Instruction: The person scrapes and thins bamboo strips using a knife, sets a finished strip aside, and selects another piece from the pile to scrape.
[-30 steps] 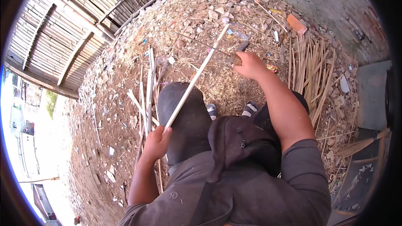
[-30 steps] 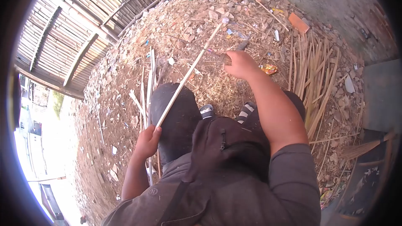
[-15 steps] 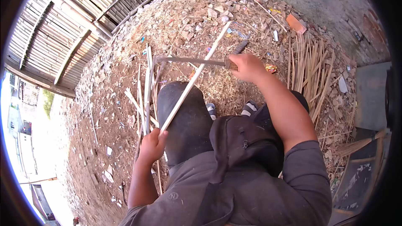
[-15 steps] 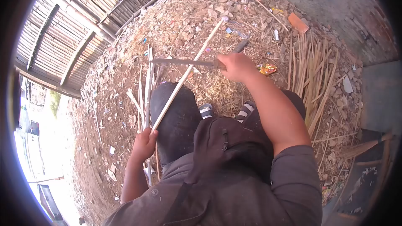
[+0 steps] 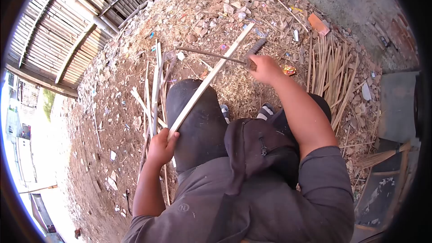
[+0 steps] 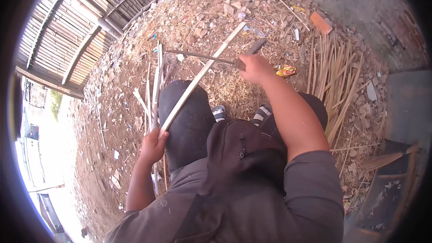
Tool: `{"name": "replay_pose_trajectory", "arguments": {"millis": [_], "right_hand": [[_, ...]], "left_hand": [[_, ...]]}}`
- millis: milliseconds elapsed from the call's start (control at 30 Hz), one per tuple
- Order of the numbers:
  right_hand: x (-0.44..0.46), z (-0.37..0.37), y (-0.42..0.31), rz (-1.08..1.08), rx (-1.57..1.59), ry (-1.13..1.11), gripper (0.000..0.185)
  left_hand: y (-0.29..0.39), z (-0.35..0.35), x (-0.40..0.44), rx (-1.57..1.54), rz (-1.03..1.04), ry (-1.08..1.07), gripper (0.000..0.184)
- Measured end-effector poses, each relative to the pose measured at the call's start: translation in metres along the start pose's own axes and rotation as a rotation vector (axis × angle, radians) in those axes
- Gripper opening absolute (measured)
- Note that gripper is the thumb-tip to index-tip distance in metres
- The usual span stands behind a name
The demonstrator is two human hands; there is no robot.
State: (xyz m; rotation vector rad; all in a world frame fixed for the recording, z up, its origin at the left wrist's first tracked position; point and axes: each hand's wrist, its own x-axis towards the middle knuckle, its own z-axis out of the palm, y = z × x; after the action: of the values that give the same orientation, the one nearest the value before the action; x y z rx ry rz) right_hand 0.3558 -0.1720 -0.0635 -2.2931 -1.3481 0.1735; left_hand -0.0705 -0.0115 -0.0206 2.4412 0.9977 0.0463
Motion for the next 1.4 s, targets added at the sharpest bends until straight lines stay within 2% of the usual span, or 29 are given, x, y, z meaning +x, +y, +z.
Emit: {"name": "replay_pose_trajectory", "arguments": {"millis": [133,267,400,533,667,700,800,933,967,1067,1100,1200,1233,1367,1400], "right_hand": [[0.0,-0.007,-0.02,-0.017,-0.085,0.099,0.029],[-0.01,-0.01,-0.033,-0.393,-0.249,0.083,0.024],[-0.001,-0.006,-0.006,0.143,-0.002,0.12,0.025],[-0.001,-0.014,-0.004,0.018,-0.112,0.045,0.028],[-0.005,-0.005,-0.013,-0.268,-0.196,0.019,0.028],[-0.001,0.005,0.001,-0.056,-0.005,-0.02,0.029],[0.005,-0.003,0.01,0.148,0.056,0.207,0.026],[0.0,-0.02,-0.01,-0.035,-0.124,0.071,0.03],[-0.003,-0.016,-0.016,-0.15,-0.237,0.005,0.032],[-0.005,-0.001,0.0,0.031,-0.022,0.02,0.03],[-0.001,0.0,0.002,0.124,0.086,0.175,0.022],[0.001,-0.02,0.007,0.148,-0.068,0.122,0.024],[0.001,-0.023,0.004,0.136,-0.076,0.103,0.024],[-0.004,-0.011,-0.007,-0.29,-0.275,0.084,0.027],[-0.003,-0.005,0.001,-0.133,-0.187,0.115,0.027]], "left_hand": [[0.003,-0.003,0.004,-0.01,0.0,0.022,0.046],[0.002,-0.005,0.004,-0.003,0.024,0.009,0.046],[0.006,-0.007,0.006,-0.018,0.004,0.013,0.045],[0.007,-0.015,0.008,0.044,0.013,-0.007,0.045],[0.004,-0.01,0.011,-0.024,0.007,-0.014,0.046],[0.002,-0.008,0.005,-0.043,-0.01,-0.024,0.046],[0.002,-0.008,0.01,-0.013,-0.024,-0.008,0.046],[-0.004,-0.014,0.01,-0.009,0.003,-0.04,0.046],[-0.005,-0.014,0.012,0.003,0.014,-0.04,0.046],[-0.013,-0.001,0.009,-0.032,-0.023,-0.039,0.045],[-0.011,-0.001,0.005,-0.024,-0.018,-0.021,0.045],[-0.009,-0.01,0.013,0.027,0.016,0.026,0.044],[-0.011,-0.013,0.011,0.059,0.02,0.017,0.044],[-0.01,-0.014,0.007,0.041,0.032,-0.003,0.044],[-0.012,-0.009,0.007,0.03,0.028,0.004,0.044]]}}
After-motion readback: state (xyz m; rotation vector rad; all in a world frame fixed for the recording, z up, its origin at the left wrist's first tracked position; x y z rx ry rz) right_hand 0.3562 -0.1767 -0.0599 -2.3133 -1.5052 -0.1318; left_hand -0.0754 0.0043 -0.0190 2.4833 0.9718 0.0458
